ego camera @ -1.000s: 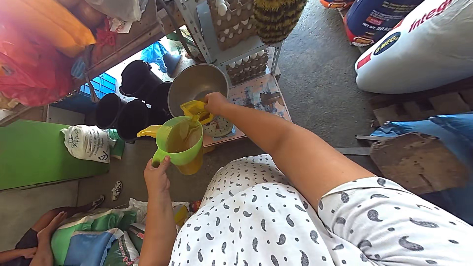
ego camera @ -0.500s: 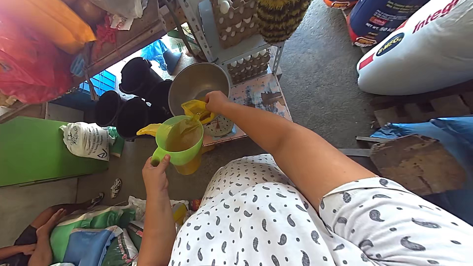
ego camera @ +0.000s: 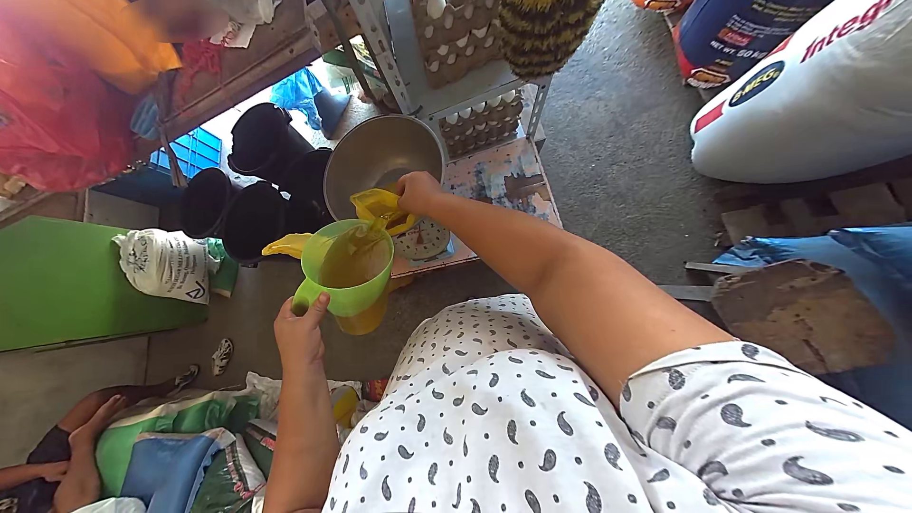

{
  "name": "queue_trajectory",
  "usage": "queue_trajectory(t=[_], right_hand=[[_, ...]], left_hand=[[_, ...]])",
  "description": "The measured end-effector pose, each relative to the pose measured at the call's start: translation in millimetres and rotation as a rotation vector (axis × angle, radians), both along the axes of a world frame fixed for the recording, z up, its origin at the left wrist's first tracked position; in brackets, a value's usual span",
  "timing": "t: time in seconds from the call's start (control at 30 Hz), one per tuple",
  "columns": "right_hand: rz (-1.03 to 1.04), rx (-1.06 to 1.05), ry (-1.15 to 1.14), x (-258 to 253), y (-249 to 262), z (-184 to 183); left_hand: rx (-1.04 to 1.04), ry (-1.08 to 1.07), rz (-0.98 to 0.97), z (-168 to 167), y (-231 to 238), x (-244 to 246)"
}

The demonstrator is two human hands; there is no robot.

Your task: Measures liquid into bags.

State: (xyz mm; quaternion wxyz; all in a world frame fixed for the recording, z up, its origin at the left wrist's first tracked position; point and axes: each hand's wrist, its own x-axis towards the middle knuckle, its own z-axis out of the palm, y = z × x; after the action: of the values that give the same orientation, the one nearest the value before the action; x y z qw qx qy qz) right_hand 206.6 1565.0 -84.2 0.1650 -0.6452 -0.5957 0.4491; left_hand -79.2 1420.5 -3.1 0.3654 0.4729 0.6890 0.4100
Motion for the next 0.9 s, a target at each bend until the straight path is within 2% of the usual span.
queue_trajectory(t=[0.9], right_hand=[[-0.003, 0.001, -0.015, -1.1, -3.6, 2.6]], left_hand=[[-0.011, 0.044, -0.005, 4.7, -2.8, -1.2]])
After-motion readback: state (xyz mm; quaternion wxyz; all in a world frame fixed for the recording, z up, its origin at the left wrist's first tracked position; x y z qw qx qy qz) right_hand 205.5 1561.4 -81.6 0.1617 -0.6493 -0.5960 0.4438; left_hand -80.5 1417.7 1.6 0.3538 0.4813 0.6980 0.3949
